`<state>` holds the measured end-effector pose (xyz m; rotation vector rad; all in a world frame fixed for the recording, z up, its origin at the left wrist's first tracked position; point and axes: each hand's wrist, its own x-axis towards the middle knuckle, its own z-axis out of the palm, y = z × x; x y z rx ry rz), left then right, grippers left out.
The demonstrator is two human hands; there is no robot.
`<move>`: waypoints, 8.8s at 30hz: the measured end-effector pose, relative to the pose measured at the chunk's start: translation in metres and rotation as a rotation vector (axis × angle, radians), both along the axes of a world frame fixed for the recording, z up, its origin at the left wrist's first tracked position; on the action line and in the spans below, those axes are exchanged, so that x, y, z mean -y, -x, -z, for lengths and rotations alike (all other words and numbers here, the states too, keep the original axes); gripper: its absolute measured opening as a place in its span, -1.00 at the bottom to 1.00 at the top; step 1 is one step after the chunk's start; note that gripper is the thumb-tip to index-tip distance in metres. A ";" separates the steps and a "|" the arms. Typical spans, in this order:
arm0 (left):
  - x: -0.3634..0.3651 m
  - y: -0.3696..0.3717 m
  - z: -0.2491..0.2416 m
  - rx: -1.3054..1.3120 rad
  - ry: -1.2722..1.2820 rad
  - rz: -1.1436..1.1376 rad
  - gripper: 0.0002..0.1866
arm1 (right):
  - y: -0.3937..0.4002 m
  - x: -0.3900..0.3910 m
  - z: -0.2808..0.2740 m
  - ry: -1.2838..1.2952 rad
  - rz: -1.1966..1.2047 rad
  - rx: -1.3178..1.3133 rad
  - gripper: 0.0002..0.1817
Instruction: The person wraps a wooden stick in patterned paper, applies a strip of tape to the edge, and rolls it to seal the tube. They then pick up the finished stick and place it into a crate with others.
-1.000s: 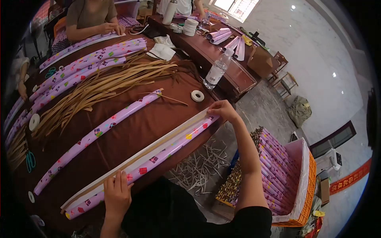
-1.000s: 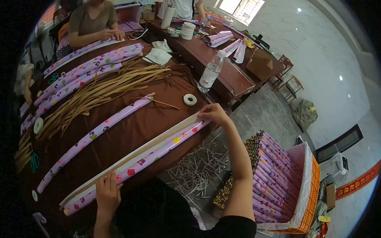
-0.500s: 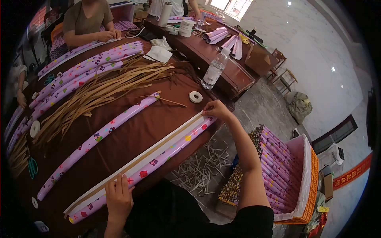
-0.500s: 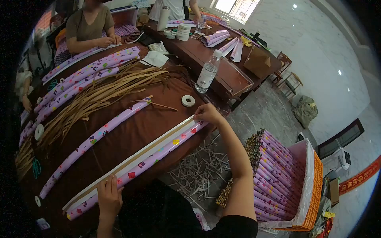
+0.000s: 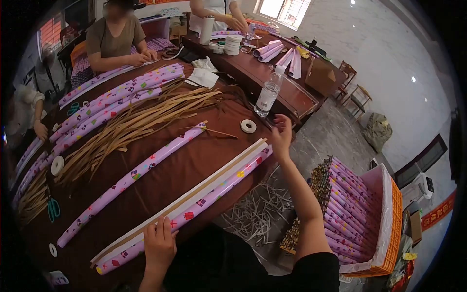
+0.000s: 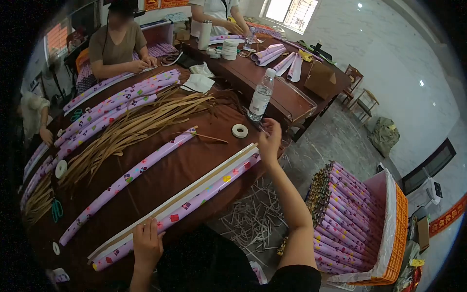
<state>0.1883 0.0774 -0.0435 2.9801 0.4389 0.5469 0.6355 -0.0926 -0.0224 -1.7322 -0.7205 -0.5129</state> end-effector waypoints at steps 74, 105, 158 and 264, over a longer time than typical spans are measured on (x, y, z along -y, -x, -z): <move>-0.017 0.008 0.006 0.050 -0.249 -0.035 -0.56 | 0.331 -0.065 0.024 0.051 -0.754 -1.564 -0.53; -0.011 0.011 0.006 -0.003 -0.223 -0.043 -0.55 | 0.248 0.015 0.018 -0.046 -0.539 -1.435 -0.62; -0.014 0.013 0.011 -0.069 -0.088 -0.042 -0.53 | 0.103 0.072 0.010 0.045 -0.197 -1.193 -0.42; -0.012 -0.027 -0.010 -0.091 -0.087 -0.248 -0.40 | 0.222 -0.044 0.021 0.906 -0.655 0.693 -0.36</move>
